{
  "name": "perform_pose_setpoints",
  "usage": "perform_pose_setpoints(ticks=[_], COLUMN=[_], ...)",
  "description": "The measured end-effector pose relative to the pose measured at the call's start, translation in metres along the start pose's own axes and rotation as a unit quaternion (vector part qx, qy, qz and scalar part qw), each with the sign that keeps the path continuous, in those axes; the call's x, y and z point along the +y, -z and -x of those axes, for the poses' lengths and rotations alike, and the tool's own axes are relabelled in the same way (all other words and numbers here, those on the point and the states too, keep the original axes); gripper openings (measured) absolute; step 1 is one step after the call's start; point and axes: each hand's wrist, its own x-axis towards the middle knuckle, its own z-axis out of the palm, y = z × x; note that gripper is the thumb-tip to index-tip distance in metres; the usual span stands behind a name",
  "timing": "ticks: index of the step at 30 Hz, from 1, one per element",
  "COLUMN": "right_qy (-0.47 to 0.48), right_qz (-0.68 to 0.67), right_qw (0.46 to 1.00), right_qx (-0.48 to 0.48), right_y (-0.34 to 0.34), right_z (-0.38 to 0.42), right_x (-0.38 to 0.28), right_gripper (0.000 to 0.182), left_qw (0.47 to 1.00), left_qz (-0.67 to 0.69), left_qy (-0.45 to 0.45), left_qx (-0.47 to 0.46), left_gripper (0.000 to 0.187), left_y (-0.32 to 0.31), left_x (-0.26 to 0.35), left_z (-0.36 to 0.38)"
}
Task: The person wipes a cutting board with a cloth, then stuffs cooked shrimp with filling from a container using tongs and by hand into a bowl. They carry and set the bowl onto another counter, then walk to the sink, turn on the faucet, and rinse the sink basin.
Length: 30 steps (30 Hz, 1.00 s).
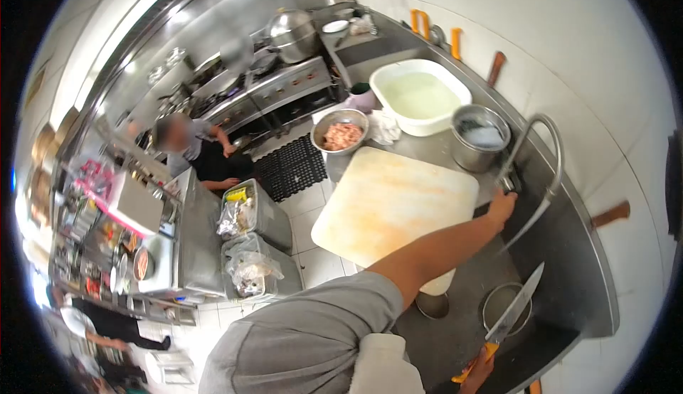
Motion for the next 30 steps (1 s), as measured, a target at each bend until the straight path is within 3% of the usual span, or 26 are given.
perform_pose_setpoints(ticks=[2,3,4,7,8,12,14,17,18,21,23,24,26,27,29,30], right_qy=[0.017,-0.026,-0.037,-0.054,-0.056,-0.024,0.082,0.139,0.166,0.228,0.254,0.259,0.176,0.178,0.289,0.292], right_qz=[0.059,0.059,0.077,0.089,0.095,0.125,0.213,0.209,0.205,0.199,0.380,0.384,0.211,0.215,0.023,0.026], right_qw=[0.998,0.998,0.996,0.995,0.994,0.992,0.973,0.967,0.964,0.952,0.888,0.884,0.961,0.960,0.957,0.956], right_qx=[0.012,-0.011,-0.009,0.003,0.002,0.015,0.036,0.037,0.038,0.035,-0.055,-0.059,0.021,0.017,0.004,0.000], right_y=[0.014,-0.024,-0.027,-0.031,-0.031,-0.029,-0.027,-0.024,-0.023,-0.021,-0.016,-0.024,-0.045,-0.040,-0.031,-0.045], right_z=[0.012,0.035,0.042,0.053,0.054,0.054,0.053,0.048,0.046,0.053,0.068,0.078,0.101,0.072,-0.011,0.012], right_x=[-0.035,-0.036,-0.048,-0.072,-0.081,-0.073,-0.065,-0.046,-0.041,-0.035,-0.036,-0.043,-0.057,-0.040,0.000,-0.014], right_gripper=[0.038,0.040,0.041,0.045,0.047,0.042,0.040,0.040,0.040,0.040,0.038,0.038,0.038,0.038,0.028,0.028], left_qw=[0.998,0.997,0.992,0.997,0.994,0.986,0.959,0.933,0.952,0.962,0.960,0.955,0.958,0.963,0.981,0.991], left_qz=[0.050,-0.067,-0.121,-0.080,-0.100,-0.124,-0.248,-0.331,-0.248,-0.158,-0.155,-0.161,-0.158,-0.156,-0.123,-0.089], left_qy=[0.011,-0.003,-0.007,0.005,0.020,0.069,-0.025,-0.103,-0.023,-0.011,-0.035,-0.054,-0.097,-0.105,-0.096,-0.079], left_qx=[0.024,0.034,0.028,0.024,-0.038,-0.083,-0.132,-0.099,-0.176,-0.222,-0.230,-0.243,-0.221,-0.193,-0.118,-0.067], left_gripper=[0.056,0.059,0.062,0.067,0.075,0.078,0.072,0.055,0.041,0.029,0.032,0.036,0.036,0.036,0.036,0.035], left_y=[-0.043,0.029,0.038,-0.006,-0.005,0.016,0.037,0.057,0.066,0.099,0.134,0.156,0.206,0.232,0.291,0.320], left_x=[0.006,0.018,0.013,0.019,0.025,0.050,0.051,0.021,0.046,0.074,0.095,0.103,0.110,0.110,0.099,0.088], left_z=[-0.011,-0.005,-0.004,-0.003,-0.002,0.020,0.029,0.020,0.052,0.125,0.178,0.204,0.254,0.278,0.326,0.353])
